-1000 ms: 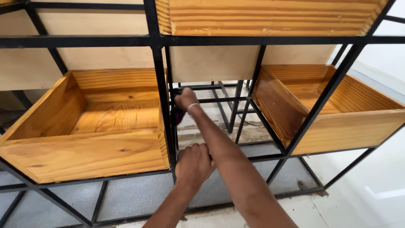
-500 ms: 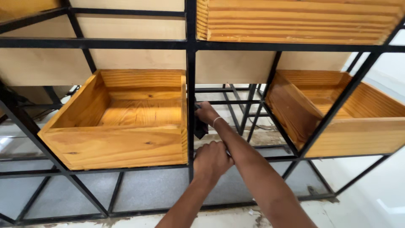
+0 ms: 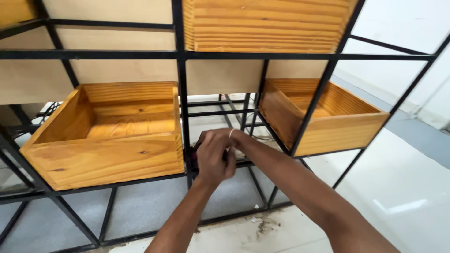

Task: The person wipes the exterior and interior of a wooden box with a cloth, then uses the same cloth to wipe various parts of a black metal shelving unit, including its vertical and horizontal bars.

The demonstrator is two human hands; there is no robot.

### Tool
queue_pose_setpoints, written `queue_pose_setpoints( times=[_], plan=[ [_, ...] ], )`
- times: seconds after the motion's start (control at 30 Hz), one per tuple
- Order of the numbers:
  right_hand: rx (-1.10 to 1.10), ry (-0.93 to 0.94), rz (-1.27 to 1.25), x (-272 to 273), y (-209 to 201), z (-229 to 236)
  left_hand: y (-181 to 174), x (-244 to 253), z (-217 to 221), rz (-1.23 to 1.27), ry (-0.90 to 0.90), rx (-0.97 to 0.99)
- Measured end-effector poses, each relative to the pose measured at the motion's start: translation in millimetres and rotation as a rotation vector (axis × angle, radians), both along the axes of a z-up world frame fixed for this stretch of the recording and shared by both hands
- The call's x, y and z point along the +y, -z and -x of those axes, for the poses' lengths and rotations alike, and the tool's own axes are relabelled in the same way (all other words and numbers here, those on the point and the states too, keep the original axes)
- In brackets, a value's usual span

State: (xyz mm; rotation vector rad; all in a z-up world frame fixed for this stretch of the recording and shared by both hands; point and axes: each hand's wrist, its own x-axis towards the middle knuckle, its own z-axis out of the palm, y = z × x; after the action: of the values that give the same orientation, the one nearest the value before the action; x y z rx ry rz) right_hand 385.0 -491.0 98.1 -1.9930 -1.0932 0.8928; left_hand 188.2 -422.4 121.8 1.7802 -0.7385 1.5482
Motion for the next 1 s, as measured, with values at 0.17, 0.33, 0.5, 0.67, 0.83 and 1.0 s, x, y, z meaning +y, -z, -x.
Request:
queue_pose_setpoints(
  times=[0.17, 0.33, 0.5, 0.67, 0.83, 1.0],
  plan=[
    [-0.489, -0.121, -0.530, -27.4, 56.7, 56.9, -57.4, -89.1, -24.5, -0.285, 0.071, 0.057],
    [-0.570, -0.009, -0.358, -106.8, 28.4, 84.5, -87.8, -199.7, -83.4, -0.763, 0.054, 0.165],
    [-0.700, 0.076, 0.039, -211.7, -37.3, 122.3, -93.5, -268.8, -137.3, -0.837, -0.246, 0.906],
    [-0.634, 0.278, 0.343, -365.8, -55.4, 198.2, -82.9, -274.5, -151.0, -0.705, -0.282, 0.952],
    [-0.323, 0.827, 0.586, -499.5, -56.0, 272.1, -78.3, -297.9, -115.4, -0.600, -0.245, 0.952],
    [-0.279, 1.215, 0.419, -627.6, -59.6, 314.6, -91.7, -330.6, -22.7, -0.836, -0.116, 0.950]
  ],
)
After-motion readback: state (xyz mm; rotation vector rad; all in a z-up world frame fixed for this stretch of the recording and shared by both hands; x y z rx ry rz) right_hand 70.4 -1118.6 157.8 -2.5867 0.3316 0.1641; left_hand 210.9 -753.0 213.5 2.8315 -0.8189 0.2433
